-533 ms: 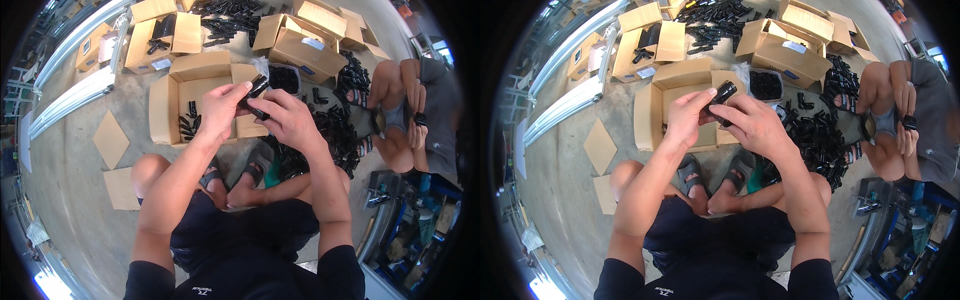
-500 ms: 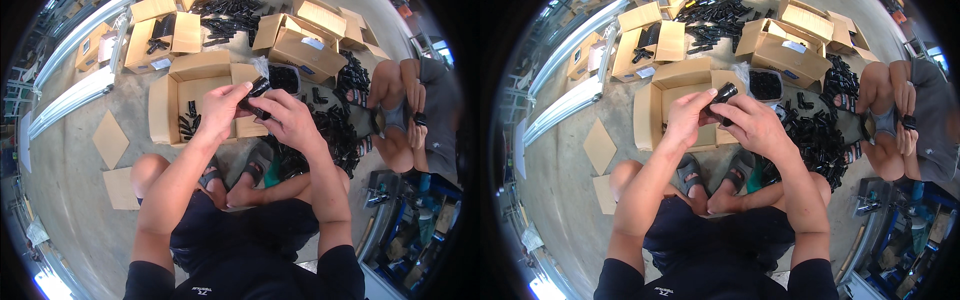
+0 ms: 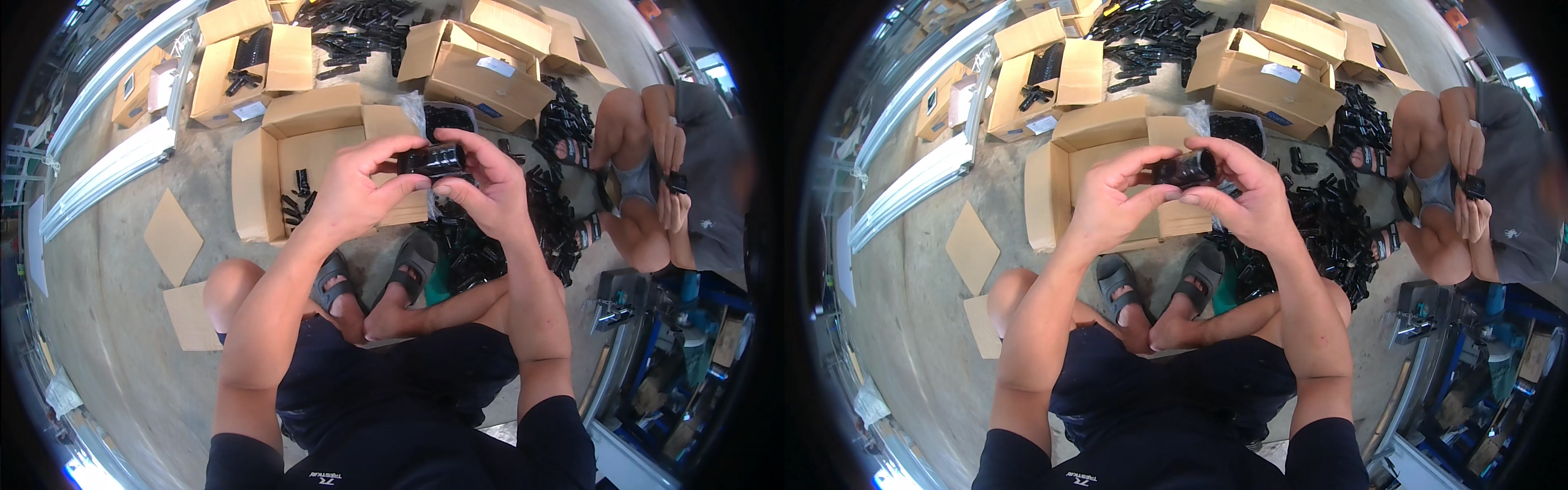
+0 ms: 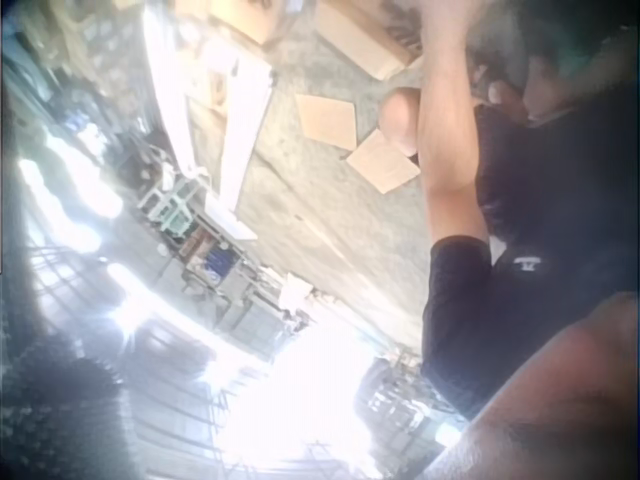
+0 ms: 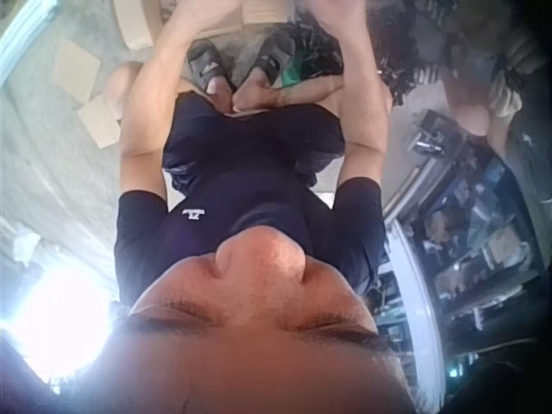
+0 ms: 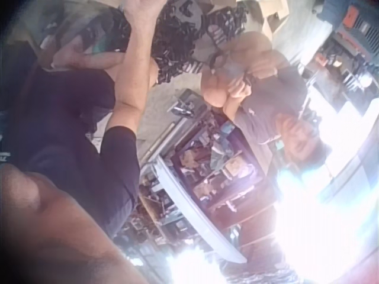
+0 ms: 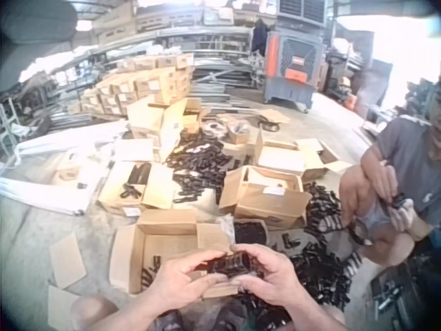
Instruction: The person sits on the floor surrounded by cardboard boxes and assembles small black plastic components by hand. They repeatedly pick up parts, connect them, and place the assembled units into a box.
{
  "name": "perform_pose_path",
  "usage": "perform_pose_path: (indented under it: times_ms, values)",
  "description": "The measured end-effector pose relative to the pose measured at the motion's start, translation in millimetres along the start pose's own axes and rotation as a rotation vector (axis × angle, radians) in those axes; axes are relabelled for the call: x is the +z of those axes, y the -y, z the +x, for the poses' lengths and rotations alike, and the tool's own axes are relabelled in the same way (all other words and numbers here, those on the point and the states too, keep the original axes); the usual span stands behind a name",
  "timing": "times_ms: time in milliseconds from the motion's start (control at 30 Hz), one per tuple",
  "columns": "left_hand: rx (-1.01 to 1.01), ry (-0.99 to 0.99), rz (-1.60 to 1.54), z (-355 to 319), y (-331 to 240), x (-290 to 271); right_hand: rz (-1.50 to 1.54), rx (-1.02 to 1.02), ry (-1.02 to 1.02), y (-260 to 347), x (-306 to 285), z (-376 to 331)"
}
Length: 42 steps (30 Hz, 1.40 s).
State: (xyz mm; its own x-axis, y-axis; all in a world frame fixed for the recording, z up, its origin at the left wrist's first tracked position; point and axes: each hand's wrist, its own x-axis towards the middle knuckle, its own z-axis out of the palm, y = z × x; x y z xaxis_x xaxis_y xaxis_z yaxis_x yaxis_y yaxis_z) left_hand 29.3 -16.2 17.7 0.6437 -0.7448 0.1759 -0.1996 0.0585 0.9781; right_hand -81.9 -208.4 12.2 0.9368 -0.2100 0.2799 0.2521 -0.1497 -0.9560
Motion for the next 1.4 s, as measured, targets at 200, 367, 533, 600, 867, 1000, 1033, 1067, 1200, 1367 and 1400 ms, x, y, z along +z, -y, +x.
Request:
perform_pose_path:
  times_ms: [200,367,533,600,867,1000,1033,1067,1200,1367,1400]
  values:
    - [-0.122,-0.037,-0.176,-5,6,4,0.077,0.084,-0.064,-2,11,-1]
    - [-0.132,0.052,-0.203,-3,3,6,-0.050,0.026,-0.044,11,-1,1]
    - [-0.215,0.116,-0.178,1,0,0,-0.226,0.015,-0.006,21,-6,2]
    - [-0.243,0.132,-0.170,1,-1,-2,-0.235,0.023,0.002,20,-6,2]
    - [-0.273,0.140,-0.080,2,-11,-2,-0.102,0.094,-0.002,7,-3,0]
    - [-0.287,0.144,-0.144,0,-6,-3,-0.017,0.240,0.104,3,-8,0]
    - [-0.286,0.140,-0.157,1,-4,-4,-0.022,0.240,0.099,4,-7,0]
    - [-0.277,0.137,-0.169,4,-5,-4,-0.032,0.234,0.092,4,-6,2]
    - [-0.312,0.094,-0.152,3,-5,0,0.080,0.237,0.034,-9,-1,-1]
    - [-0.254,-0.031,-0.057,4,-2,-1,0.187,0.283,-0.046,-32,-21,18]
    - [-0.242,-0.063,-0.033,6,1,-5,0.151,0.308,-0.092,-44,-30,27]
